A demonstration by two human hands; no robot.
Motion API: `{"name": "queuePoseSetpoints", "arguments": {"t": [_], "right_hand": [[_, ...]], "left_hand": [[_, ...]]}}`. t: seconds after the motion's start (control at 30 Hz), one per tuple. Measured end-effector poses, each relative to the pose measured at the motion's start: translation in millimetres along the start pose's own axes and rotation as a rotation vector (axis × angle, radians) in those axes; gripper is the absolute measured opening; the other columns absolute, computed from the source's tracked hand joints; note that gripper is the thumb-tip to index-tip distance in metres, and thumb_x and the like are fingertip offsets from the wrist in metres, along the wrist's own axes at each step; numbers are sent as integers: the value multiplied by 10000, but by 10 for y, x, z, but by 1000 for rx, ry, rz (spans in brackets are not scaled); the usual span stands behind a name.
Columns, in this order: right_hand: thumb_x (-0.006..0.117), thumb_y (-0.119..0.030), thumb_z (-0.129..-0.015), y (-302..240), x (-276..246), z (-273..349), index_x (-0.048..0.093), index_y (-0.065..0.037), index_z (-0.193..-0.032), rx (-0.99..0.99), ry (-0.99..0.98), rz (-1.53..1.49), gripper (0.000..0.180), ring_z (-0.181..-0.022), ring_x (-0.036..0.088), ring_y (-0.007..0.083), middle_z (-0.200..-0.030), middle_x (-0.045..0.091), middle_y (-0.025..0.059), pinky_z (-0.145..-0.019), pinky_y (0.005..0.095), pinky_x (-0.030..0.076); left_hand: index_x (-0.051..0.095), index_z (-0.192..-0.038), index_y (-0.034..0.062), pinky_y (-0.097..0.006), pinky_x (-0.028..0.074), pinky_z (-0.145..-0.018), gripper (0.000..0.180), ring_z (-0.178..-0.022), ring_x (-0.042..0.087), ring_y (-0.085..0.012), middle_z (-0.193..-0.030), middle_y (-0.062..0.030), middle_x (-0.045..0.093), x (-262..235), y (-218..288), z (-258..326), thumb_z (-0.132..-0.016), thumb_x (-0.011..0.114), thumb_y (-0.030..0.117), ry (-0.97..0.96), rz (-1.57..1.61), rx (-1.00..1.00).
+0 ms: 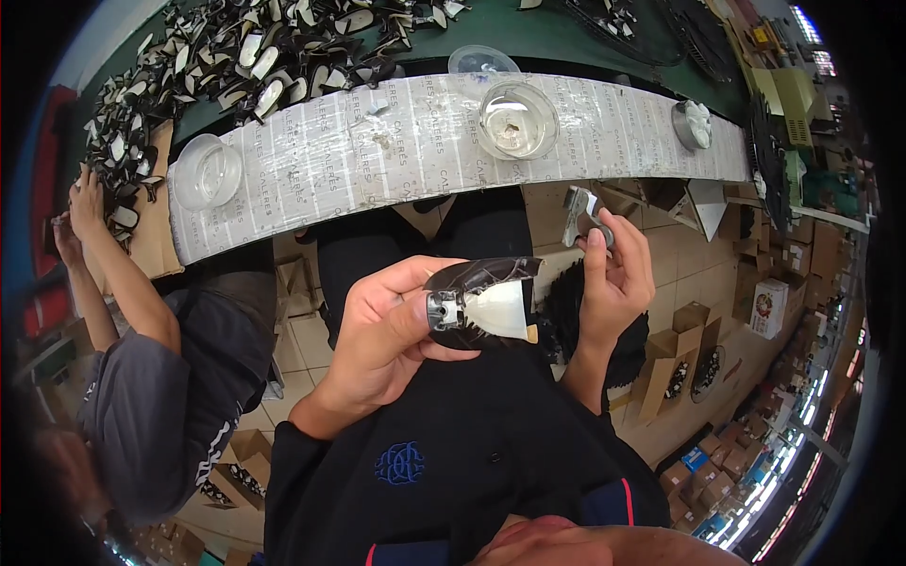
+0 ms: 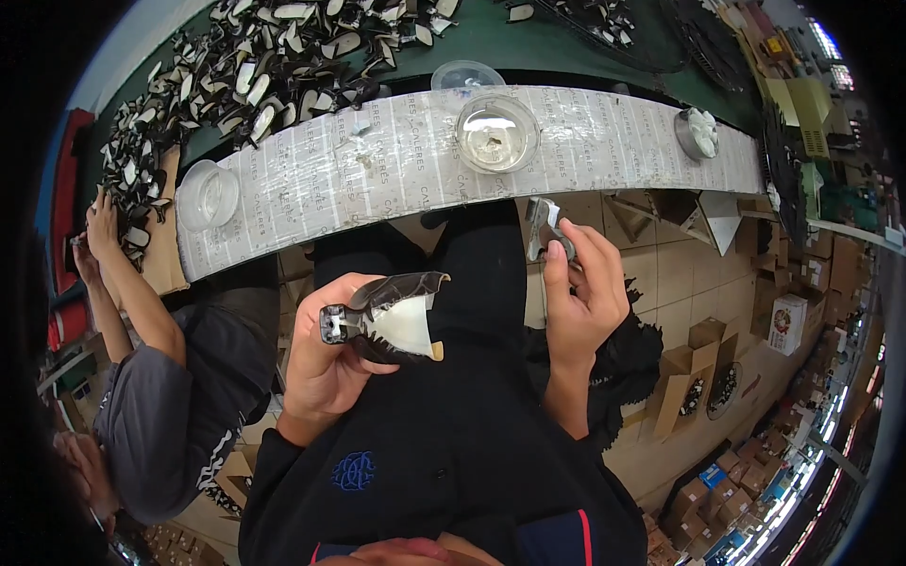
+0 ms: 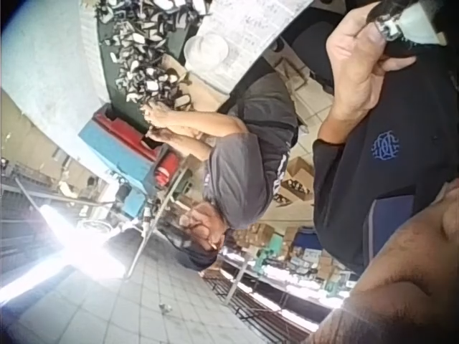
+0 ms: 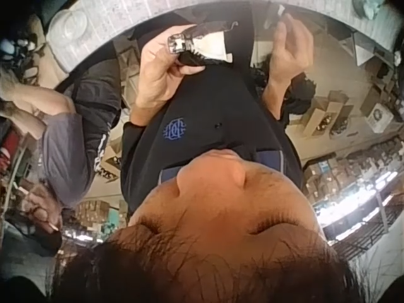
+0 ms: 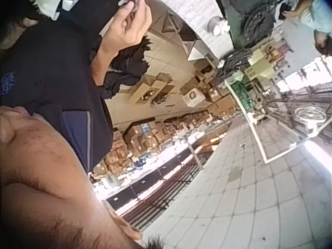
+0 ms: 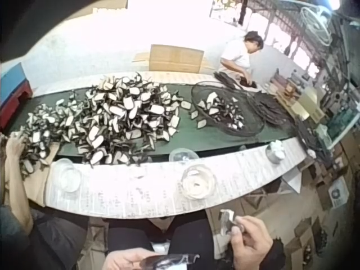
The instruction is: Applying adhesive and assembling shoe heel components at a workbench.
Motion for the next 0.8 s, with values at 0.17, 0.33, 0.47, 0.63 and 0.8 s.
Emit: {"name": "queuePoseSetpoints", "arguments": {"t": [0.17,0.33,0.47,0.63,0.8], "right_hand": [[670,14,-854,-8,38,-23,682,20,-1078,-29,-1,18,225,-795,623,102,-1060,630,115,-618,208,548],[672,10,-853,-34,70,-21,682,20,-1077,-21,-5,-3,224,-800,630,105,-1063,630,115,-620,207,548],[669,15,-855,-36,74,-5,679,21,-1082,-9,-5,-17,227,-806,630,106,-1068,630,116,-624,206,546],[665,27,-853,-88,49,-23,677,20,-1076,-9,37,-132,224,-836,624,116,-1081,632,116,-645,215,531],[692,22,-821,-247,129,0,695,-7,-1055,-83,-51,-55,236,-842,634,139,-1054,655,106,-637,218,505]], "left_hand": [[482,-1265,-80,-361,608,-784,465,-998,665,-226,-1133,-170,631,-11,27,-5,-947,600,238,22,-31,2],[477,-1270,-69,-369,604,-795,455,-997,666,-224,-1135,-163,630,-25,40,-21,-945,604,222,20,-12,-4],[482,-1253,-59,-377,597,-816,414,-1007,659,-220,-1127,-159,632,-64,38,-37,-944,602,192,20,-40,41],[497,-1199,-42,-388,559,-893,305,-1036,635,-209,-1137,-153,626,-210,-12,-178,-938,590,87,169,-167,161],[491,-1223,-47,-397,536,-934,291,-1053,628,-209,-1159,-155,621,-513,-130,-369,-969,542,86,258,-169,171]]}}
Point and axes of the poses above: each hand's wrist, its own z-axis away from the middle knuckle, its own x-axis out of the palm, y = z × x, the point moved 3 cm from there along -z, towards the middle knuckle
